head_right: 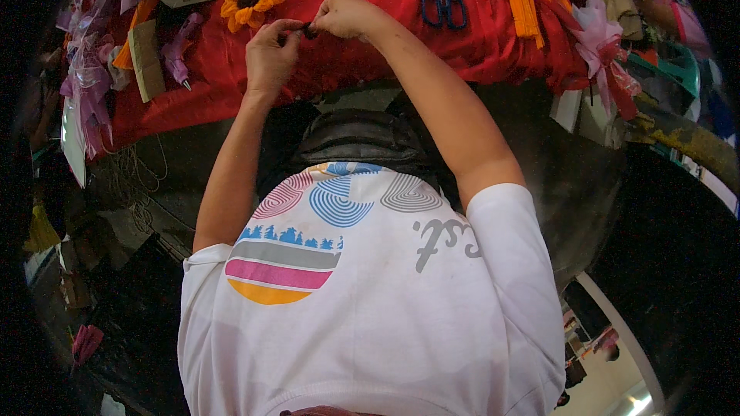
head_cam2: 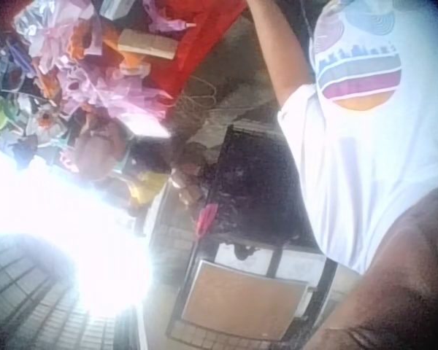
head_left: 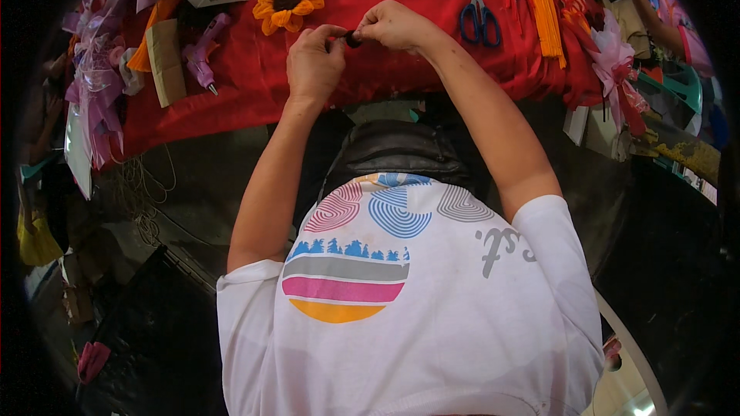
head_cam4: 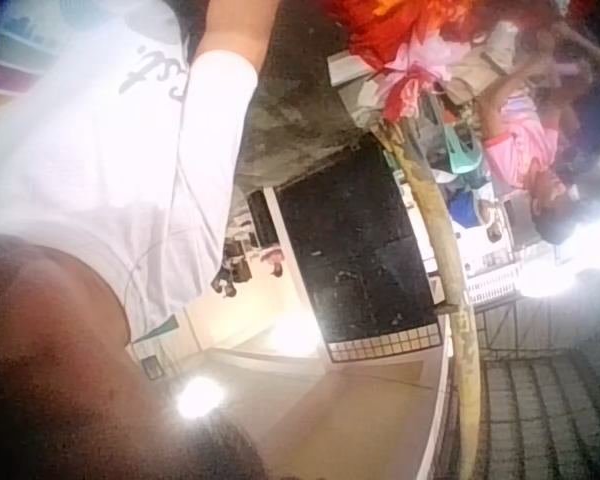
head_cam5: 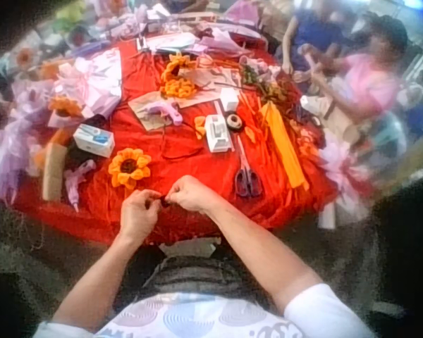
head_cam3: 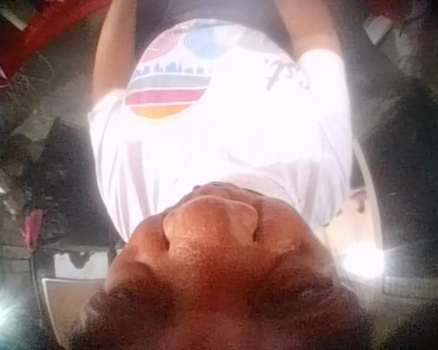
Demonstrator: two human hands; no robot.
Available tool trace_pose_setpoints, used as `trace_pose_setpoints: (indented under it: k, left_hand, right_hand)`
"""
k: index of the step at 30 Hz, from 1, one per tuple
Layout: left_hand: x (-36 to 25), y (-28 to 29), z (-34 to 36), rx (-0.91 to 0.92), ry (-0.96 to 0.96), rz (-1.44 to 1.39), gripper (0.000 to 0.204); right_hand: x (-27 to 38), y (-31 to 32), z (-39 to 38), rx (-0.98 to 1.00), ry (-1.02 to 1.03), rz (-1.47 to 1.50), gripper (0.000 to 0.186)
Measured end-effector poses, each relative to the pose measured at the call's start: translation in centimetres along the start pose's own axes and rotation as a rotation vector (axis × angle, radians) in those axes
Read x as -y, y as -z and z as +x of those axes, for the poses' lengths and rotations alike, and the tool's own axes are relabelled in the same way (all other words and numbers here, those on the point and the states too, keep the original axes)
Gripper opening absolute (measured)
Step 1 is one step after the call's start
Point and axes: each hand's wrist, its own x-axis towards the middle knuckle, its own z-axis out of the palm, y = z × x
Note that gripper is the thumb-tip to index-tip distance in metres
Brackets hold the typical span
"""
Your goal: The person assembles a decorative flower arrangement by attaching a large orange fabric flower to a wire stem, inserting the stem into a cardboard box, and manipulating small black components on a wire.
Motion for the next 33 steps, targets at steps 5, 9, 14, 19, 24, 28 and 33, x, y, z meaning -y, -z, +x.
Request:
trace_pose_setpoints:
  k: [5, 9, 14, 19, 24, 28, 33]
  left_hand:
    - [0.7, -0.3, 0.0, -0.035, -0.081, 0.157, 0.018]
    - [0.7, -0.3, -0.2, -0.044, -0.159, 0.176, 0.021]
    - [0.8, -0.5, -0.3, -0.074, -0.181, 0.223, 0.025]
    - [0.4, -0.7, -0.4, -0.082, -0.19, 0.315, 0.024]
    - [0.1, -0.7, -0.8, -0.091, -0.182, 0.306, 0.021]
    - [0.4, -0.9, -0.9, -0.131, -0.22, 0.308, 0.02]
    - [0.6, -1.1, -0.9, -0.117, -0.227, 0.277, 0.02]
  right_hand:
    - [0.4, 0.1, 0.7, -0.046, 0.077, -0.322, 0.022]
    - [0.4, 0.2, 1.0, -0.062, 0.061, -0.401, 0.025]
    - [1.5, 0.1, 0.6, -0.07, 0.038, -0.536, 0.029]
    - [1.1, 0.2, 0.1, -0.133, 0.145, -0.689, 0.03]
    - [-1.3, -0.6, -2.4, -0.38, 0.546, -0.476, 0.018]
    - [-2.0, -1.3, -3.1, -0.408, 0.694, -0.508, 0.017]
    - [-2.7, -1.7, -2.4, -0.442, 0.688, -0.556, 0.017]
